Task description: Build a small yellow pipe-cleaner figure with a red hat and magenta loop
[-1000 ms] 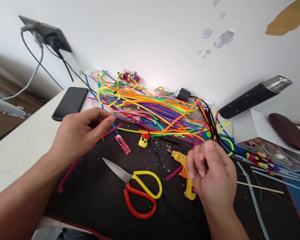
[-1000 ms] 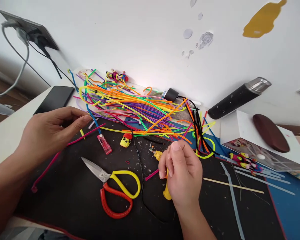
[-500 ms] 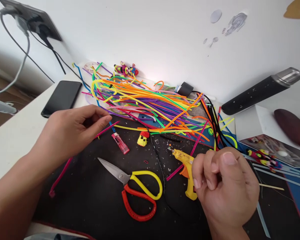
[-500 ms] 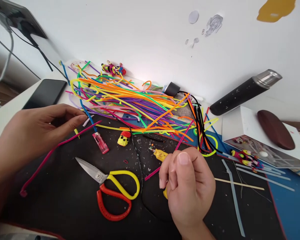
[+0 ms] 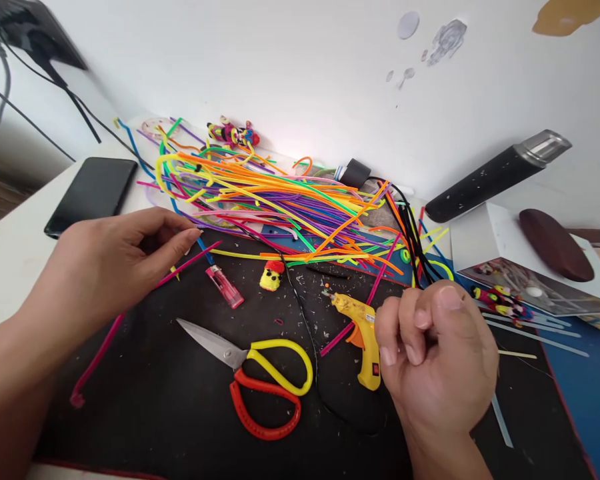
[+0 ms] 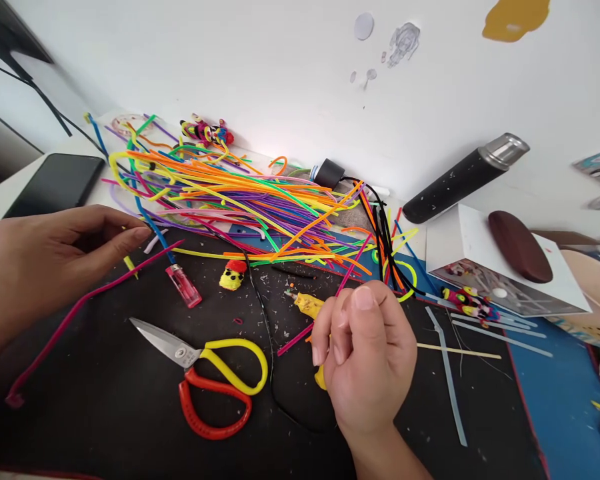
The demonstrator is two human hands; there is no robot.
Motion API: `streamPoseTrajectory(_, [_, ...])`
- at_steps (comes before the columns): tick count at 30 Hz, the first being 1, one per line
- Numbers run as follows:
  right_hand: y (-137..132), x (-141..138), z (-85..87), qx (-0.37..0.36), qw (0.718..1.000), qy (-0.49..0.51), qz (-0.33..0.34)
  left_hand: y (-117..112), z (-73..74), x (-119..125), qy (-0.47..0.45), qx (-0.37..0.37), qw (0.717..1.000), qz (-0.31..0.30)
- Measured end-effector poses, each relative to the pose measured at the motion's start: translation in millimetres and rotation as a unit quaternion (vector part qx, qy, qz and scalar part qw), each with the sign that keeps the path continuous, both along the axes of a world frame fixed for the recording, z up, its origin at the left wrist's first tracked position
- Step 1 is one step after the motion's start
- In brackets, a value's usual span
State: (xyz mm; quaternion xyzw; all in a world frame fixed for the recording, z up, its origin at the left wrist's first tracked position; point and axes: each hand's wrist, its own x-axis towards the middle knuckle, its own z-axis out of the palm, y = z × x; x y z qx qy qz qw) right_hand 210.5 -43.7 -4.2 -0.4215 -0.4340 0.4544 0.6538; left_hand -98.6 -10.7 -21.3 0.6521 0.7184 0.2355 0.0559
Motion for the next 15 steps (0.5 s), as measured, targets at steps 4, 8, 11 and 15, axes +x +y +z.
streamPoseTrajectory(4, [-3.0,-2.3,0.7,-0.007,1.000,0.000,0.013,0.6,-0.7,-2.4,-0.005,0.006,1.000,-0.004])
streamPoseTrajectory(8, [-4.1,-4.8,-1.8,-0.007,1.000,-0.008,0.021,1.2,0.0,-3.7,0.002,0.025,1.000,0.007])
streamPoseTrajectory(11, [-4.6,-6.7,-3.8,-0.010,1.000,-0.018,0.023,1.9,1.1,-5.6,0.000,0.029,0.999,0.014])
streamPoseTrajectory(15, [-8.0,-9.2,-4.1,-0.011,0.999,-0.033,0.028,2.9,2.1,-9.8,0.003,0.008,1.000,0.011])
